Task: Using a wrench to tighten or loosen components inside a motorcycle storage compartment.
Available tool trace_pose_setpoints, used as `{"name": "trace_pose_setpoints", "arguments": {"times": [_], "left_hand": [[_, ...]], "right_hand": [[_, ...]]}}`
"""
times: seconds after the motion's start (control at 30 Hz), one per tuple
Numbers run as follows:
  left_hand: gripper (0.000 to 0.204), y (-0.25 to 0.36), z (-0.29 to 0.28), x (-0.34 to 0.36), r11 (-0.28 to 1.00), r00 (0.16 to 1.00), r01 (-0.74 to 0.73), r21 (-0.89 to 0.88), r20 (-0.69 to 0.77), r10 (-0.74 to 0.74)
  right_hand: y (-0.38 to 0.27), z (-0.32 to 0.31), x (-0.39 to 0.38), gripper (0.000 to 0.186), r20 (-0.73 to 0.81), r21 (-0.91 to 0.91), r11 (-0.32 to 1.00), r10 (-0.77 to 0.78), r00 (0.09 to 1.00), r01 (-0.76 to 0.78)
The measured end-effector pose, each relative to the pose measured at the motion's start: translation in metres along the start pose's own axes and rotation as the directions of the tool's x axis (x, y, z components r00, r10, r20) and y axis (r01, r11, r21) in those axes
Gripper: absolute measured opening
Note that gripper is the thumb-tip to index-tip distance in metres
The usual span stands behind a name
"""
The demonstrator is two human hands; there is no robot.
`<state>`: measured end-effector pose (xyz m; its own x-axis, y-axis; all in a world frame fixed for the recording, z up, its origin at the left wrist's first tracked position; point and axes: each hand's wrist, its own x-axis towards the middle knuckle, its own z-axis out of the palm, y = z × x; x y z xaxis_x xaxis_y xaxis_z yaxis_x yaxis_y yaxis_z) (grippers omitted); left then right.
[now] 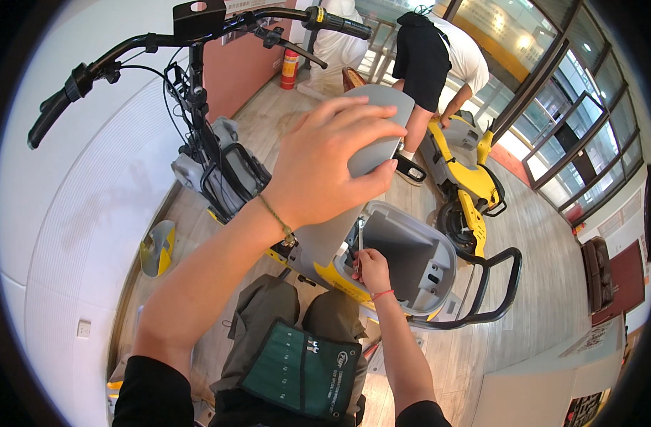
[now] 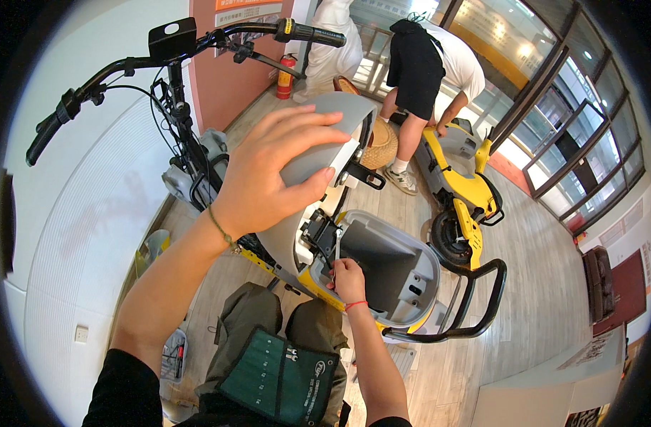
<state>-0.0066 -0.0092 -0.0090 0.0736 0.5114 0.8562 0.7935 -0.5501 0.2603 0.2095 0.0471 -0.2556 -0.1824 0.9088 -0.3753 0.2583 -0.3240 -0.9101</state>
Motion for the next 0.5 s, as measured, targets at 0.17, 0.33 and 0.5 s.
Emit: {"name": "trace_pose_setpoints", "arguments": {"times": [0.17, 0.33, 0.5], "left_hand": [[0.036, 0.001, -0.001, 0.001, 1.0, 1.0, 0.001, -0.004, 0.009, -0.001], [0.036, 0.001, 0.0, 0.001, 1.0, 1.0, -0.005, -0.015, 0.008, 0.005], [0.036, -0.001, -0.001, 0.001, 1.0, 1.0, -0.016, -0.007, -0.003, 0.016]], "right_hand": [[-0.004, 0.005, -0.008, 0.026, -0.108, -0.099, 0.99, -0.112, 0.988, 0.101], [0.0, 0.002, -0.005, 0.028, -0.114, -0.213, 0.961, -0.203, 0.973, 0.175], [-0.005, -0.014, 0.001, 0.028, -0.023, -0.398, 0.9, -0.205, 0.978, 0.179]]}}
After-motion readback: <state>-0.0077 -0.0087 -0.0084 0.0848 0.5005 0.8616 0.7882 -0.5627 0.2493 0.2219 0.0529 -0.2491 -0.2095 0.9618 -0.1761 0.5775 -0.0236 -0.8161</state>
